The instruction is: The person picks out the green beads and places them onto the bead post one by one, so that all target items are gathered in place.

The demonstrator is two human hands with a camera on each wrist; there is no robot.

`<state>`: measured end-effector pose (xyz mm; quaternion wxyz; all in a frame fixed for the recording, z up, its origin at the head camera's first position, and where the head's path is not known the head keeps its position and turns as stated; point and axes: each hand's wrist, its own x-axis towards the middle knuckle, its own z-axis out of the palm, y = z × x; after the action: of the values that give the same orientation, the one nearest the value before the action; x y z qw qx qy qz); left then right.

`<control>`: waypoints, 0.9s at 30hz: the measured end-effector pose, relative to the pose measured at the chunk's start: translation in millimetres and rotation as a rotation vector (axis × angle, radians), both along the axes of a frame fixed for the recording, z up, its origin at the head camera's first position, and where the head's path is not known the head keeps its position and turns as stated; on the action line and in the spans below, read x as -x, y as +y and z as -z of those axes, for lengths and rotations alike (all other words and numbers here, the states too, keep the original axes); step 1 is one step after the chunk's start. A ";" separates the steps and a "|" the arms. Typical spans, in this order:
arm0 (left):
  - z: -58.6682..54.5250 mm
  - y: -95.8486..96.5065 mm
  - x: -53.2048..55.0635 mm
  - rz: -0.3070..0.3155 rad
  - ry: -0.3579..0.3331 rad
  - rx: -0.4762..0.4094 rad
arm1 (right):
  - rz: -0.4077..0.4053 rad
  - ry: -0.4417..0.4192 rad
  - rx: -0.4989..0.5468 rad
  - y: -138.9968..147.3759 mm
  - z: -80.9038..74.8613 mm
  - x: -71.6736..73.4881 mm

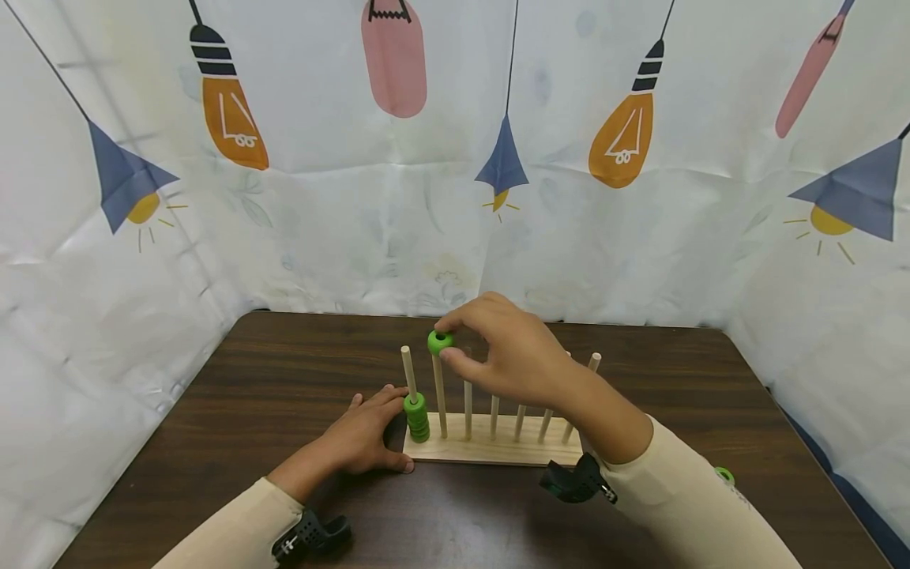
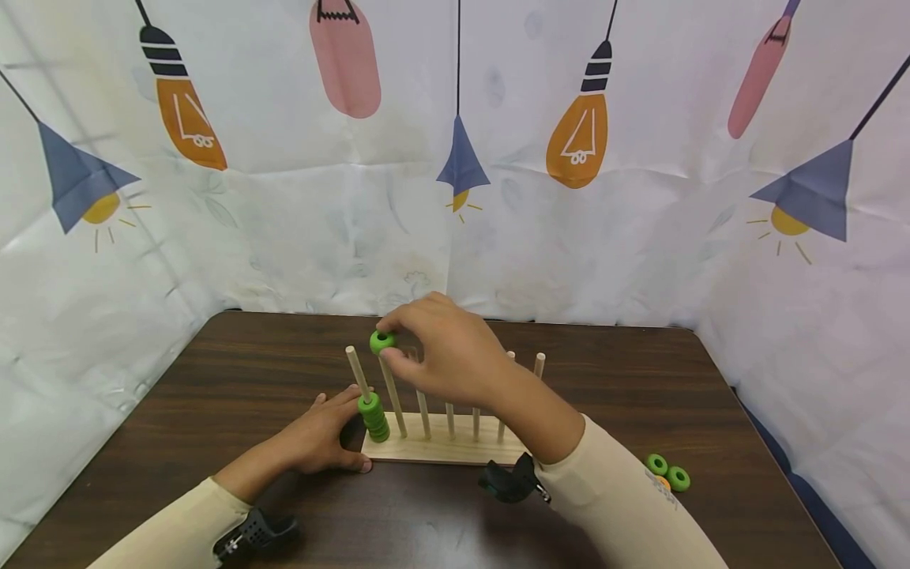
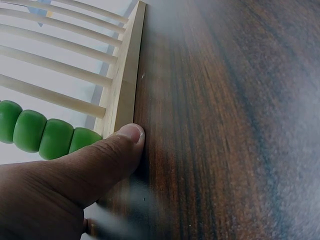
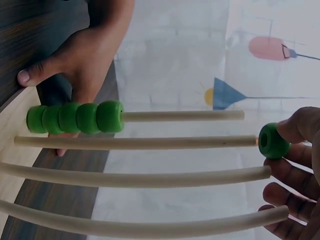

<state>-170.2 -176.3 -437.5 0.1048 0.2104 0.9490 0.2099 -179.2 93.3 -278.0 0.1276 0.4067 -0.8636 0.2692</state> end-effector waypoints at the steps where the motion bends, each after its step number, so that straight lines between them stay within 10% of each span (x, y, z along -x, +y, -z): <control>1: 0.3 -0.1 0.1 0.000 0.000 0.000 | -0.001 0.003 0.000 -1.4 0.1 0.4; 27: 0.9 -2.8 1.0 0.000 -0.020 -0.004 | -0.048 0.002 -0.024 -36.7 -1.1 6.1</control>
<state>-171.1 -179.0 -438.4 0.1138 0.2086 0.9475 0.2139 -185.3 56.6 -276.9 0.1171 0.4293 -0.8565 0.2617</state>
